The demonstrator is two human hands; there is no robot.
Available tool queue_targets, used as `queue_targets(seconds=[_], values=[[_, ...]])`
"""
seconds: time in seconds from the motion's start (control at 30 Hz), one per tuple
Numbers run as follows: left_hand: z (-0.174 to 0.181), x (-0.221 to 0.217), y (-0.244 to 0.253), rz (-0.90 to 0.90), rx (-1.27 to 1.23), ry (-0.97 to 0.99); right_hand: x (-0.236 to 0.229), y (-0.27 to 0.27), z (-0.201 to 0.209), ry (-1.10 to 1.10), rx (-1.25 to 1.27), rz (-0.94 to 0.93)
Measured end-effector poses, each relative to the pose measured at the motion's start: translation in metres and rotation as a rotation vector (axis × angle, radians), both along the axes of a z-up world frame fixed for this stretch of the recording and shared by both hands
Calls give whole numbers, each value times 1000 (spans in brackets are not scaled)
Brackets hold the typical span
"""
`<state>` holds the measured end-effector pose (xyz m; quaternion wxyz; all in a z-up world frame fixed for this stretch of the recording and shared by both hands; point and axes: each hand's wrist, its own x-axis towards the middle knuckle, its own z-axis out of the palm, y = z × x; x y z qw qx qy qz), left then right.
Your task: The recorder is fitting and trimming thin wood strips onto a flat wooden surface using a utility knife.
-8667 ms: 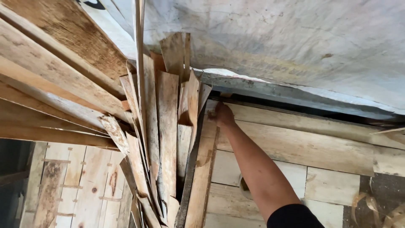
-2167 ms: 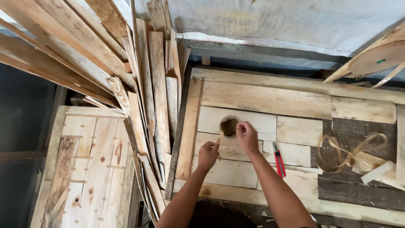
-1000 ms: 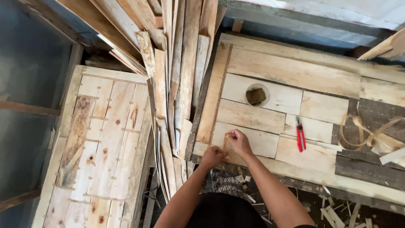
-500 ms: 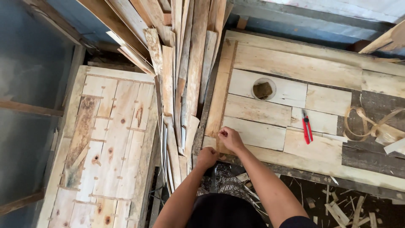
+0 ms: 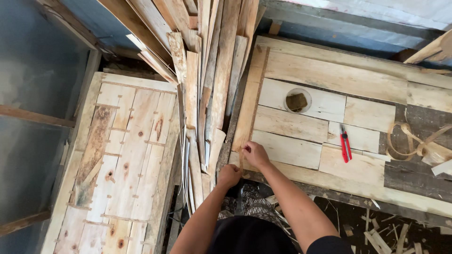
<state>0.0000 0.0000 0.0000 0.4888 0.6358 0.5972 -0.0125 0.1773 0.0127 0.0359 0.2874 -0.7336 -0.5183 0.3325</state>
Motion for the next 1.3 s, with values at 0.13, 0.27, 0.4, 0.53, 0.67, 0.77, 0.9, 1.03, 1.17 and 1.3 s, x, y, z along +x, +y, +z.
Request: queue_targets(seconds=[0.13, 0.27, 0.4, 0.53, 0.67, 0.77, 0.9, 1.03, 1.17, 1.3], values=[[13, 3, 1, 27, 27, -45, -7, 15, -4, -33, 57, 99], [19, 5, 3, 11, -5, -42, -3, 24, -41, -98, 40, 148], [34, 9, 10, 8, -58, 27, -9, 34, -30, -168, -41, 160], [24, 9, 10, -19, -105, 69, -16, 33, -21, -195, -92, 129], [21, 12, 12, -17, -120, 66, -20, 38, -11, -204, -183, 123], [28, 12, 13, 12, -160, 87, -21, 39, -15, -228, -194, 124], [5, 13, 10, -1, -142, 94, -23, 39, -17, -257, -168, 116], [-7, 13, 9, -24, -84, 68, -22, 41, -22, -270, -147, 117], [11, 13, 12, -27, -90, 65, -22, 41, -14, -250, -174, 126], [12, 13, 12, -23, -116, 63, -21, 39, -17, -249, -142, 131]])
